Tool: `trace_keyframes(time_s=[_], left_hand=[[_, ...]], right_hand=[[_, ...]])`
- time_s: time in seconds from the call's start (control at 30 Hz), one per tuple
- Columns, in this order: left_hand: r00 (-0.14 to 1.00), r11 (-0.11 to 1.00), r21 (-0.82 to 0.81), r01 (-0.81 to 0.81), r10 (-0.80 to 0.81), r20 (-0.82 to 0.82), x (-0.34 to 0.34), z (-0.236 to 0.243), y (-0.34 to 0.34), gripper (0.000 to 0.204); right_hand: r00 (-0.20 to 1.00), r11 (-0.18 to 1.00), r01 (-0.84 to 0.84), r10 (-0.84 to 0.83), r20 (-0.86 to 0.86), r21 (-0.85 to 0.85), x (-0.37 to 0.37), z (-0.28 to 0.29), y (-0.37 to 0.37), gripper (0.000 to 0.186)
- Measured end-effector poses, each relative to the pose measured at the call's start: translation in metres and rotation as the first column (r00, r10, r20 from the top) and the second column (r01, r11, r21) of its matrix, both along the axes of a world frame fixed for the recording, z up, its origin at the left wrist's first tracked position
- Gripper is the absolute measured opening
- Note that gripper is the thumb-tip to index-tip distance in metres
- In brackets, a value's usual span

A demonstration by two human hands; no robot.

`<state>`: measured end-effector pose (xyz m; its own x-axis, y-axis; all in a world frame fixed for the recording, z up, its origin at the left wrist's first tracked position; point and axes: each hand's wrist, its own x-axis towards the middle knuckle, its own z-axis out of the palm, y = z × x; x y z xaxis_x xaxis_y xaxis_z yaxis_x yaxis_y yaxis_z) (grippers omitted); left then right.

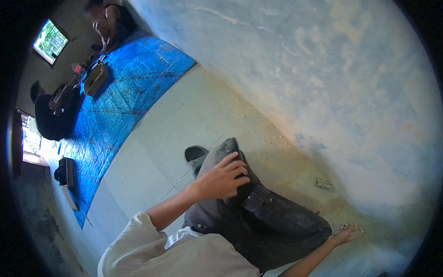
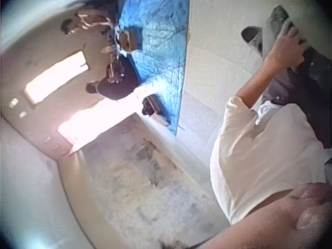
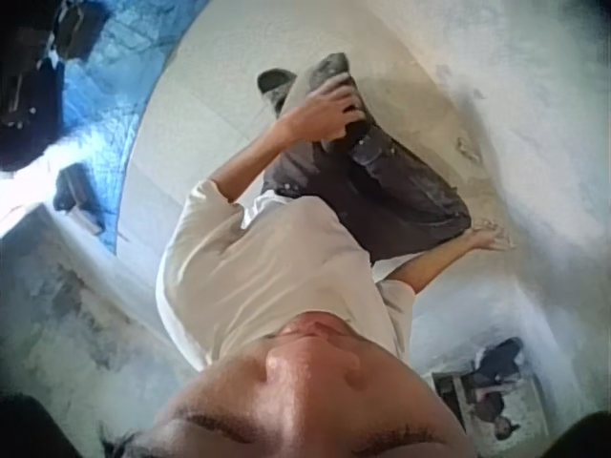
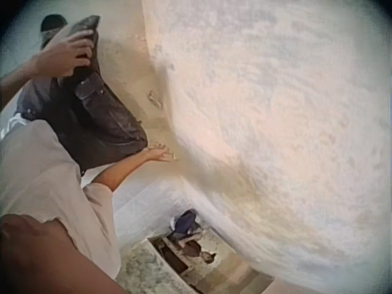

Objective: Scraping and smoothing a wall surface using a putty knife and trowel.

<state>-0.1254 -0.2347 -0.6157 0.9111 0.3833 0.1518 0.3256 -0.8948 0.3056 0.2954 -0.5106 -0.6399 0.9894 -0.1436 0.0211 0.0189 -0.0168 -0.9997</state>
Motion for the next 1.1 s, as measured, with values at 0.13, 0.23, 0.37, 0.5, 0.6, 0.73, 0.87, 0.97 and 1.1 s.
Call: trace_keyframes(time_s=[0.13,0.23,0.37,0.5,0.6,0.73,0.87,0.97,1.1], left_hand=[[0.947,0.937,-0.34,0.073,0.042,0.32,-0.021,-0.014,0.024,0.045],[0.885,0.866,-0.463,-0.19,0.355,0.301,-0.045,-0.031,0.059,0.047],[0.736,0.732,-0.505,-0.457,0.63,0.247,-0.101,-0.083,0.128,0.045],[0.687,0.648,-0.354,-0.674,0.726,0.021,-0.156,-0.111,0.156,0.041],[0.85,0.678,-0.523,-0.517,0.476,-0.225,-0.145,-0.126,0.143,0.04],[0.853,0.696,-0.495,-0.519,0.462,-0.244,-0.128,-0.132,0.085,0.044],[0.793,0.753,-0.263,-0.604,0.601,-0.098,-0.125,-0.147,0.033,0.05],[0.762,0.73,-0.264,-0.631,0.647,-0.029,-0.119,-0.144,0.011,0.05],[0.734,0.708,-0.27,-0.652,0.68,0.01,-0.129,-0.162,0.0,0.053]], right_hand=[[0.992,0.998,0.067,-0.068,0.104,0.015,0.019,-0.01,-0.013,0.053],[0.999,0.999,-0.041,0.041,0.008,-0.001,0.039,-0.017,-0.028,0.09],[0.999,0.999,-0.035,0.035,0.011,-0.037,0.043,-0.023,-0.03,0.089],[0.999,0.996,-0.037,0.038,0.019,-0.076,0.027,-0.02,-0.011,0.086],[0.997,0.991,0.025,-0.015,0.074,-0.131,0.017,-0.008,-0.007,0.084],[0.992,0.981,0.044,-0.021,0.121,-0.188,-0.001,0.007,0.008,0.083],[0.983,0.989,0.027,0.0,0.183,-0.148,0.004,0.004,0.005,0.085],[0.986,0.99,0.019,0.004,0.166,-0.138,-0.004,0.01,0.008,0.086],[0.98,0.995,-0.045,0.061,0.19,-0.091,-0.013,0.012,0.006,0.088]])
